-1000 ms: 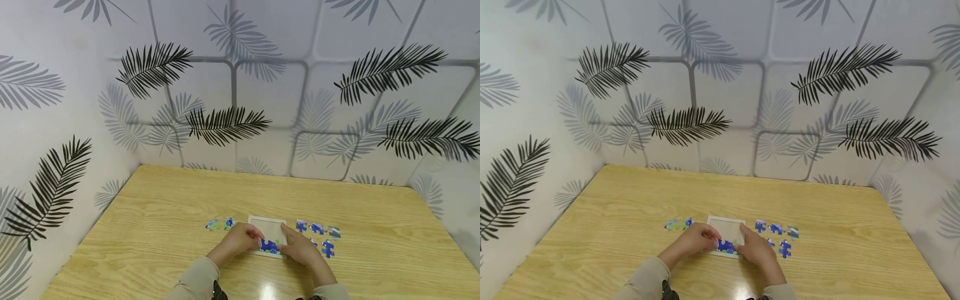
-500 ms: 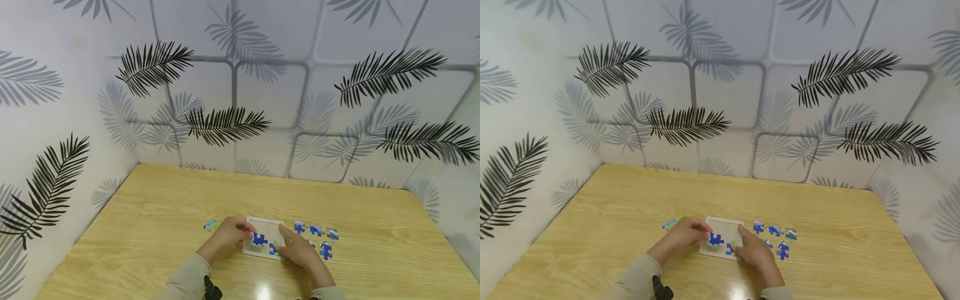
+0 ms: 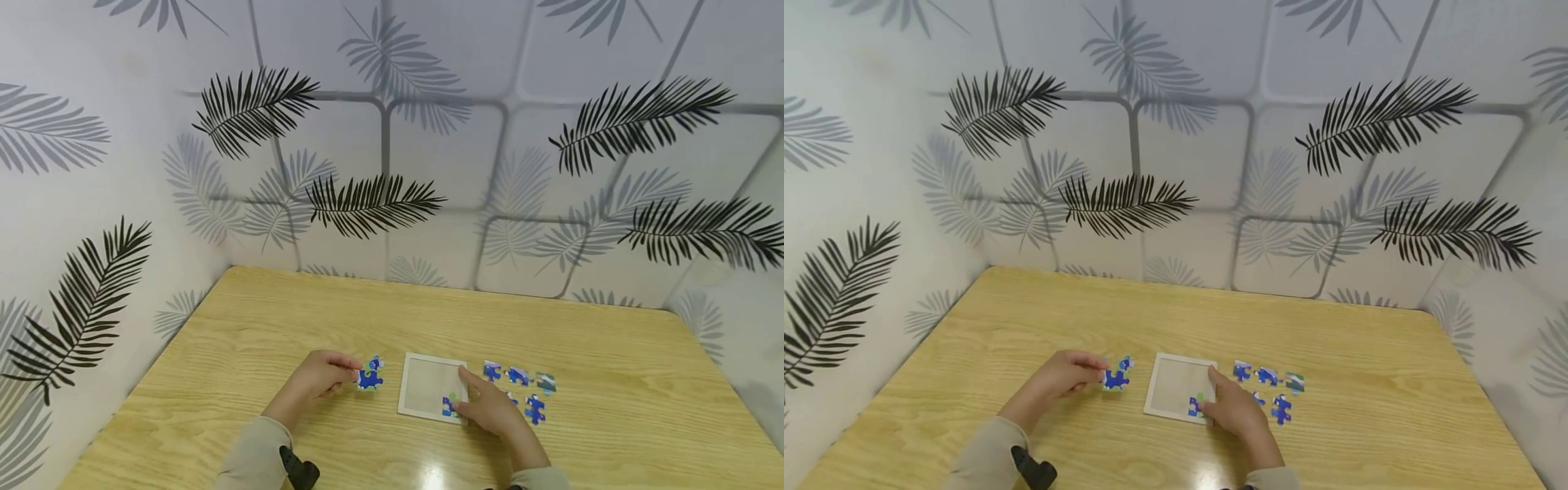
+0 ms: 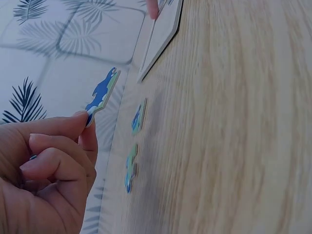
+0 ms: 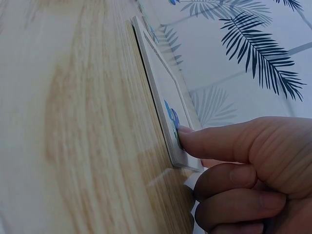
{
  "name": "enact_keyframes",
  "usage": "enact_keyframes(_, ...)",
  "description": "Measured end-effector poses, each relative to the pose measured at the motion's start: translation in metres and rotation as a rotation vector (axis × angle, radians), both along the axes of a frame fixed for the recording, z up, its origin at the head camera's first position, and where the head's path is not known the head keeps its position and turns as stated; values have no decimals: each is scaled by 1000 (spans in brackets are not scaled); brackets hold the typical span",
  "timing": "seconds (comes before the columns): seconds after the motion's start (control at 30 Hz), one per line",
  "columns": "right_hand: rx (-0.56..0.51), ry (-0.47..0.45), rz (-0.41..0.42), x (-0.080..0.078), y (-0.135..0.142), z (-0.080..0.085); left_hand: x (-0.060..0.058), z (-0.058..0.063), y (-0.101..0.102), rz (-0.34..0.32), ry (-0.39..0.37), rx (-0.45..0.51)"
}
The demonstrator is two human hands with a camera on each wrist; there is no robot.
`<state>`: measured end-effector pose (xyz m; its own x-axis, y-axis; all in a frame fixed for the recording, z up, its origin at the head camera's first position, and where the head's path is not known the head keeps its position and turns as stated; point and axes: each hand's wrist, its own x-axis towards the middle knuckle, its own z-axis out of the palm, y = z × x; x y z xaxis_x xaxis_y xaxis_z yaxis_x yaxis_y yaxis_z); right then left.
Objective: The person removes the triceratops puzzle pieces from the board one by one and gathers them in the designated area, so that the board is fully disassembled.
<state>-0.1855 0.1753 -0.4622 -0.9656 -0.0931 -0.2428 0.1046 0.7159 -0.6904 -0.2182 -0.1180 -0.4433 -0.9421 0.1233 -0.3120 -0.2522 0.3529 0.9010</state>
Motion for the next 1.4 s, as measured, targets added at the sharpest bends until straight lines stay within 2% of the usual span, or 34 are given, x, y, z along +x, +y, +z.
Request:
enact_keyframes(0.17, -1, 1, 1, 0, 0, 2, 0, -1, -10, 15, -1, -39)
enact_keyframes(0.53, -10, -19, -15, 1, 2, -1, 7, -9, -21, 67, -18, -133)
enact_keyframes(0.8, -11, -10, -8, -1, 2, -3, 5, -12, -27, 86, 21, -186)
enact_keyframes(0.93, -11, -9, -8, -2, 2, -2, 2, -15, -28, 107, 32, -181)
enact_keyframes(1.07, -12, -11, -10, -2, 3, -2, 1, -12, -29, 123, 10, -157)
enact_keyframes(1.27, -8, -11, -8, -1, 2, -1, 5, -3, -21, 74, 39, -156)
enact_keyframes(1.4, -8, -14, -13, 1, 2, 0, 8, 4, -5, -17, 63, -112)
